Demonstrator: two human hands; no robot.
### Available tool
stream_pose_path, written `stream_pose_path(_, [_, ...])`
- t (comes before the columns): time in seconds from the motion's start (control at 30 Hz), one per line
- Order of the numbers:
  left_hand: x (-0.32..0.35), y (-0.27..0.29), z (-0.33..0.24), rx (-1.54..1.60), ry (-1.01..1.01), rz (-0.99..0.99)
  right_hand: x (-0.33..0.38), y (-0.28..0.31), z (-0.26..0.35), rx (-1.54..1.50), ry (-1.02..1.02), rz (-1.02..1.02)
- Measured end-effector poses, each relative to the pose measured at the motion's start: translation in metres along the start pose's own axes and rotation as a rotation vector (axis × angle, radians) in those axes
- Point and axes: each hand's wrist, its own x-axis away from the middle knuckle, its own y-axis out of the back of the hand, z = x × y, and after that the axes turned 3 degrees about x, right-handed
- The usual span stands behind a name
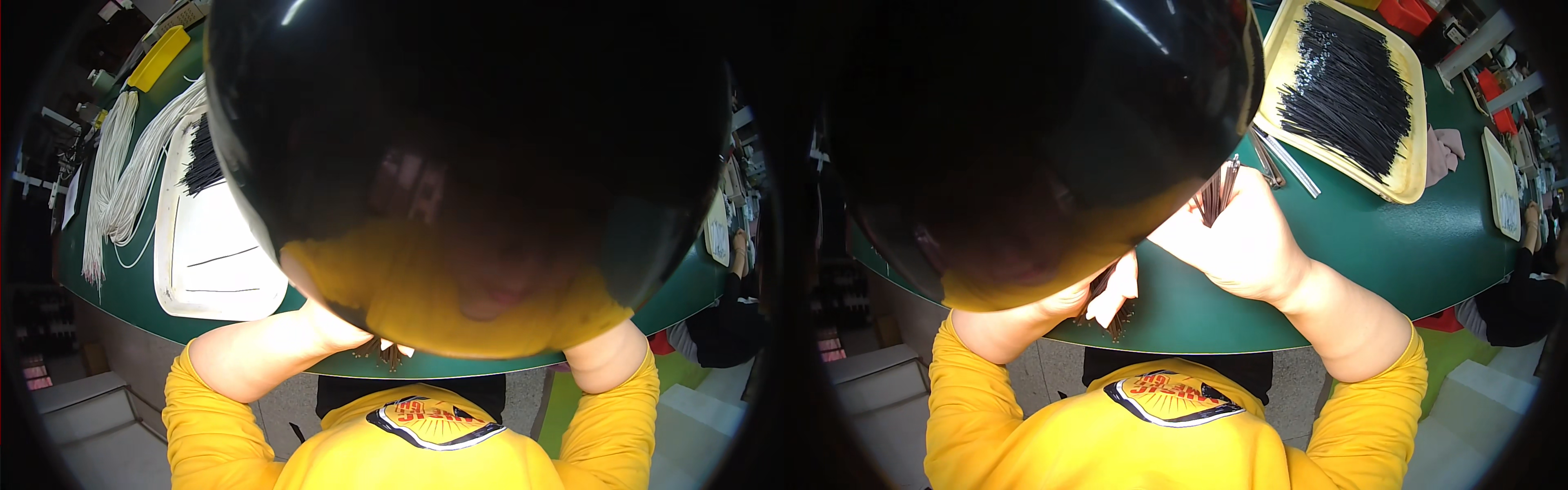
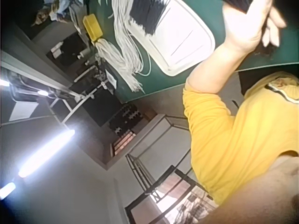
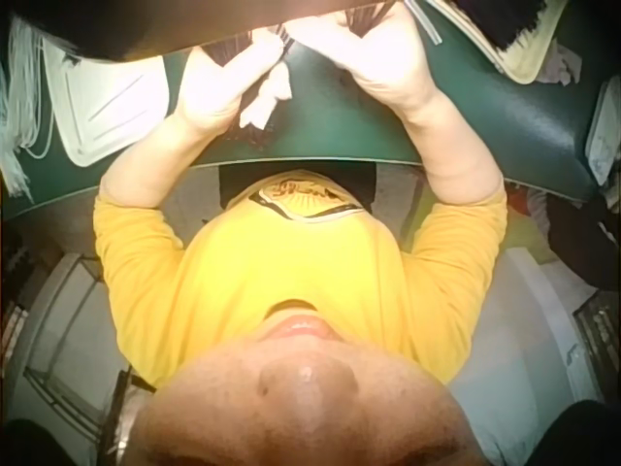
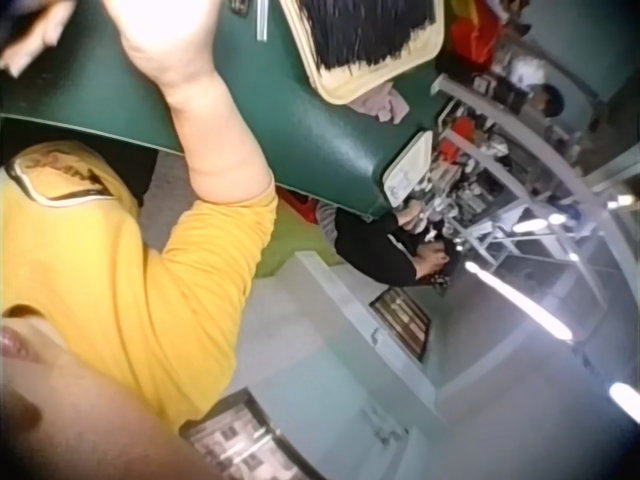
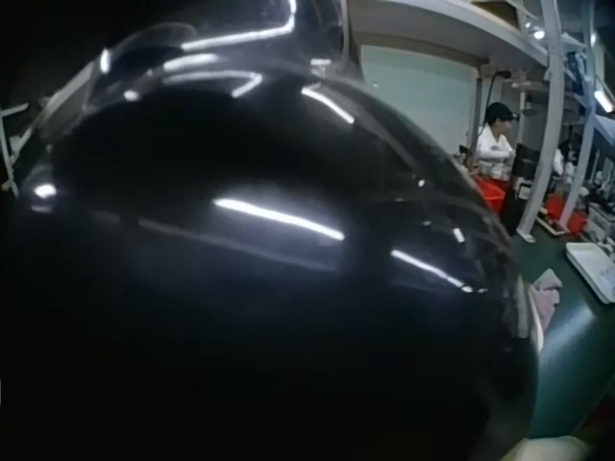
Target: The person moves a tray of bristles aside and sorts bundles of bristles under a lamp, aligning their ends and separating individual strands by hand.
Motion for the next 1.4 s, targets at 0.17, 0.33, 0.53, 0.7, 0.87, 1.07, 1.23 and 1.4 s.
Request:
stream_pose_path(0.17, [-0.002, -0.002, -0.004, 0.038, 0.031, 0.014, 0.002, -0.005, 0.003, -0.023, -0.013, -0.055])
stream_pose_path(0.33, [-0.003, -0.001, -0.004, 0.066, 0.073, 0.023, 0.0, -0.012, 0.011, 0.046, 0.016, -0.06])
stream_pose_path(0.53, [-0.001, 0.001, -0.008, 0.109, 0.113, 0.039, 0.004, -0.002, -0.001, 0.042, -0.029, -0.095])
stream_pose_path(0.7, [0.001, 0.008, -0.01, 0.143, 0.148, 0.056, 0.006, 0.002, -0.005, 0.043, -0.026, -0.082])
stream_pose_path(0.87, [0.001, 0.009, -0.012, 0.175, 0.184, 0.068, 0.002, -0.002, -0.002, 0.044, 0.025, -0.072])
stream_pose_path(1.07, [-0.001, 0.001, -0.017, 0.202, 0.23, 0.068, -0.001, -0.002, -0.004, -0.042, 0.043, 0.051])
stream_pose_path(1.23, [-0.003, -0.001, -0.017, 0.245, 0.264, 0.096, 0.0, -0.002, -0.007, -0.074, 0.055, 0.016])
stream_pose_path(1.4, [0.001, 0.0, -0.02, 0.27, 0.302, 0.097, 0.008, 0.006, 0.003, 0.228, -0.075, -0.019])
